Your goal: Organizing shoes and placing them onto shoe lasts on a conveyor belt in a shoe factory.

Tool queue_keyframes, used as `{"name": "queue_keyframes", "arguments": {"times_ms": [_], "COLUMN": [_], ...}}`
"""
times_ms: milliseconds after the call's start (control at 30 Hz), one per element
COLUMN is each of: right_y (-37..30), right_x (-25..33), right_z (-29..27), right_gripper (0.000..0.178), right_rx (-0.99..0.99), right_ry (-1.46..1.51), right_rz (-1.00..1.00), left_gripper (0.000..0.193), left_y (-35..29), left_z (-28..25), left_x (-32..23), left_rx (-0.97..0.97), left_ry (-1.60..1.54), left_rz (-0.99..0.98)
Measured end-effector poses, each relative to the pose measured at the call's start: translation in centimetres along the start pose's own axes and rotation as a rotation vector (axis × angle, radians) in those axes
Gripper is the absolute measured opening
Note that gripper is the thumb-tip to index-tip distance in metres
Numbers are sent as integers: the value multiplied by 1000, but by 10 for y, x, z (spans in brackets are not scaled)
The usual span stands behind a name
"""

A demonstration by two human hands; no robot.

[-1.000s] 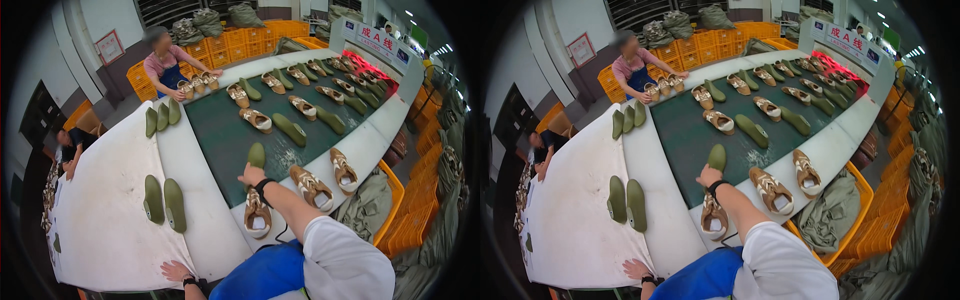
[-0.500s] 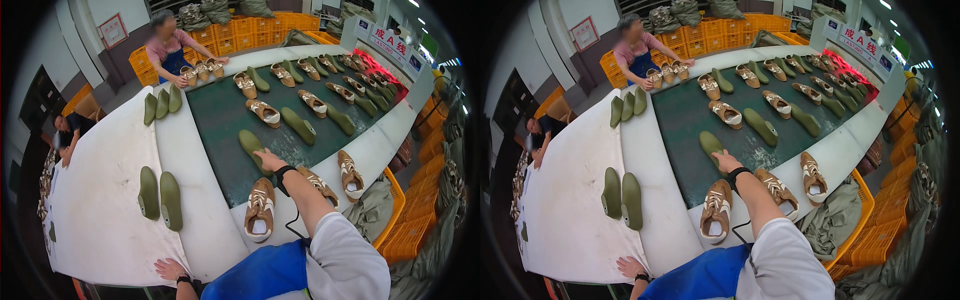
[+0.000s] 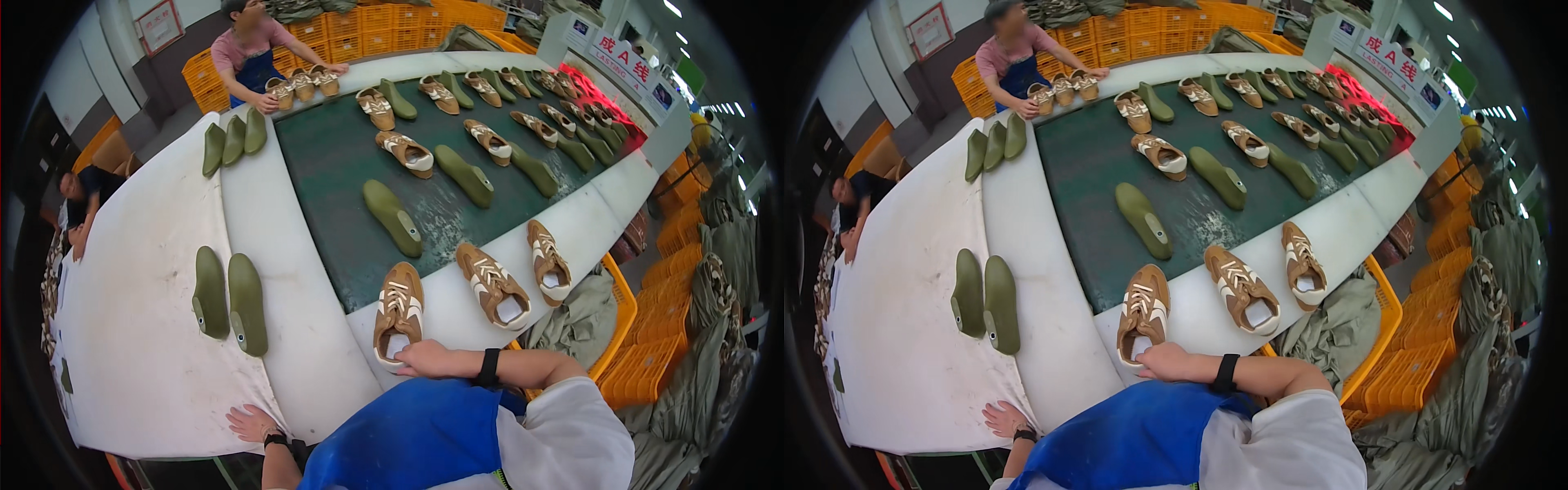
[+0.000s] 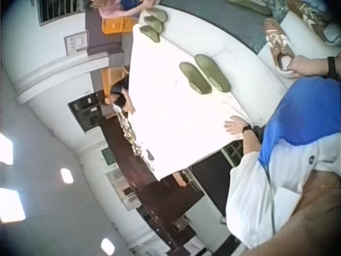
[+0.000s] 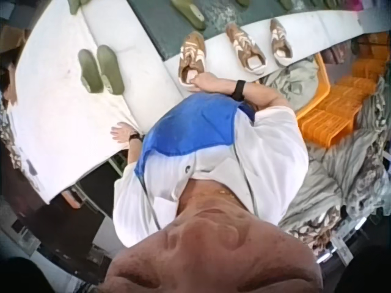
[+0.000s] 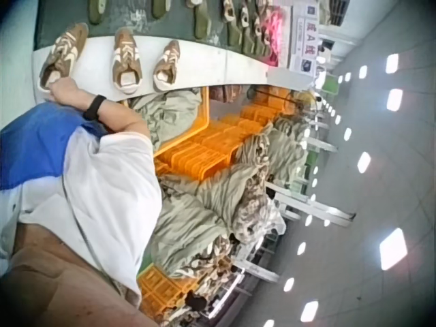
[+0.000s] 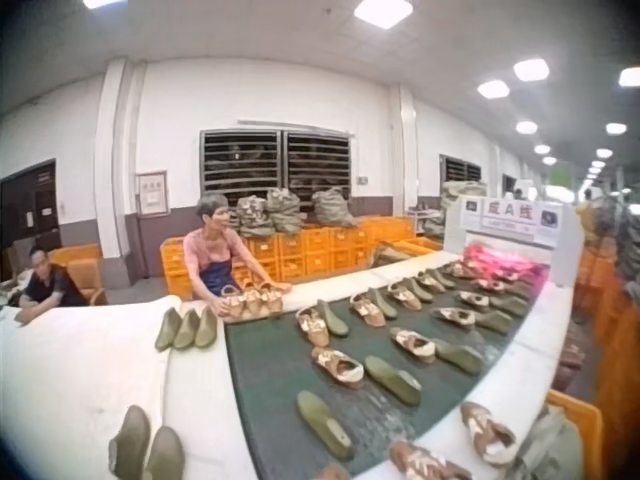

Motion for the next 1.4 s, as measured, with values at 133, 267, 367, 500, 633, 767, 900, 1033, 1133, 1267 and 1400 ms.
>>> {"name": "queue_keyframes", "arguments": {"times_ms": [133, 267, 367, 500, 633, 767, 900, 1033, 1133, 1267, 1400], "right_y": [12, 76, 135, 195, 209, 164, 110, 98, 95, 94, 68], "right_x": [8, -25, -45, -86, -96, -135, -192, -182, -180, -184, -185], "right_z": [-92, -160, -210, -267, -271, -262, -195, -162, -161, -160, -159], "right_gripper": [39, 38, 35, 41, 45, 53, 74, 71, 70, 72, 73], "right_rx": [-134, -247, -296, -531, -339, -210, -91, -355, -333, -314, -232], "right_ry": [29, -15, -78, -51, -85, -223, -254, -313, -276, -205, -80], "right_rz": [30, 14, 102, 134, 130, 422, 602, 614, 653, 684, 691], "left_gripper": [45, 45, 45, 45, 45, 46, 46, 46, 46, 47, 47], "left_y": [2, 1, 4, 2, 1, 3, 2, 3, 3, 4, 5], "left_z": [3, 5, 7, 5, 0, 0, 0, 0, -2, 1, -1], "left_x": [-1, 0, 2, -2, -3, -3, -5, 0, -1, 3, -5], "left_rx": [-22, -15, -2, 7, 22, 4, 15, 5, 4, -8, 8], "left_ry": [-8, -15, -11, -30, -47, -44, -33, -45, -48, -58, -65], "left_rz": [11, 26, 11, 13, 13, 19, 23, 5, 9, -2, 3]}}
Point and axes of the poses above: each hand's wrist, its own y-axis towards the middle knuckle, its own z-axis out of the palm, x = y × z, the point moved 10 cm from there along y, towards the middle knuckle, and after that the axes turned 3 degrees about z, right-handed, at the moved point
